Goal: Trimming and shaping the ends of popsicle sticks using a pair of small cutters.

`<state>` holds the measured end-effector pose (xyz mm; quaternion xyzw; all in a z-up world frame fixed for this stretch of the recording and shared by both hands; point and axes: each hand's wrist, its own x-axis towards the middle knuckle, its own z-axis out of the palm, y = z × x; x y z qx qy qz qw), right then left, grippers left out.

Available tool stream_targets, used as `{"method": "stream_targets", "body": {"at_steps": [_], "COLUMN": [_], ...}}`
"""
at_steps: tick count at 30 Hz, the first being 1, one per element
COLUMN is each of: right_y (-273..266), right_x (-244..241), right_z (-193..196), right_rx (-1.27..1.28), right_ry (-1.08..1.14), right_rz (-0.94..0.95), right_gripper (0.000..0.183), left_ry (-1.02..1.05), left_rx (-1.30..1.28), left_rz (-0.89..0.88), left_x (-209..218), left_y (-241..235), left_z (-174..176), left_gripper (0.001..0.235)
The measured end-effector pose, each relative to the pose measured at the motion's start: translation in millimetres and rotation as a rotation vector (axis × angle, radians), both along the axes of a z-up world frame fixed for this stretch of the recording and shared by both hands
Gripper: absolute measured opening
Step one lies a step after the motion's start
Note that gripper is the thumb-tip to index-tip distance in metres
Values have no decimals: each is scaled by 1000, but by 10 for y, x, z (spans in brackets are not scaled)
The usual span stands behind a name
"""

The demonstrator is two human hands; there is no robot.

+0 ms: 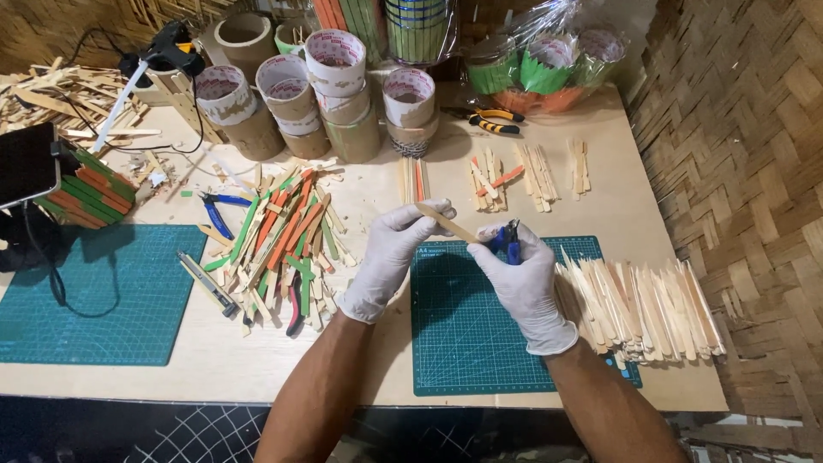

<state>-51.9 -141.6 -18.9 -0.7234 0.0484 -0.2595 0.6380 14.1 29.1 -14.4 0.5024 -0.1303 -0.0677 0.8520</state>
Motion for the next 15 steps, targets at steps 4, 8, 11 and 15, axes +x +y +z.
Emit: {"method": "stream_targets", "body": {"at_steps": [4,8,11,15], "right_y": [27,21,76,18], "right_x": [-13,-1,-37,-37], "right_z": [28,199,369,296], "right_rx": [46,199,563,676], "right_ry": [57,281,387,425], "right_rz": [13,70,268,414], "right_gripper": [28,23,28,23], "left_ry": [9,16,14,20], "left_rx": [19,28,-12,-30], "left_rz": [34,73,45,31], "left_x": [-22,-16,26,-74], "left_y": [-2,-42,-51,-117], "left_z": [15,-65,-136,30], "left_gripper": [29,20,17,17]}}
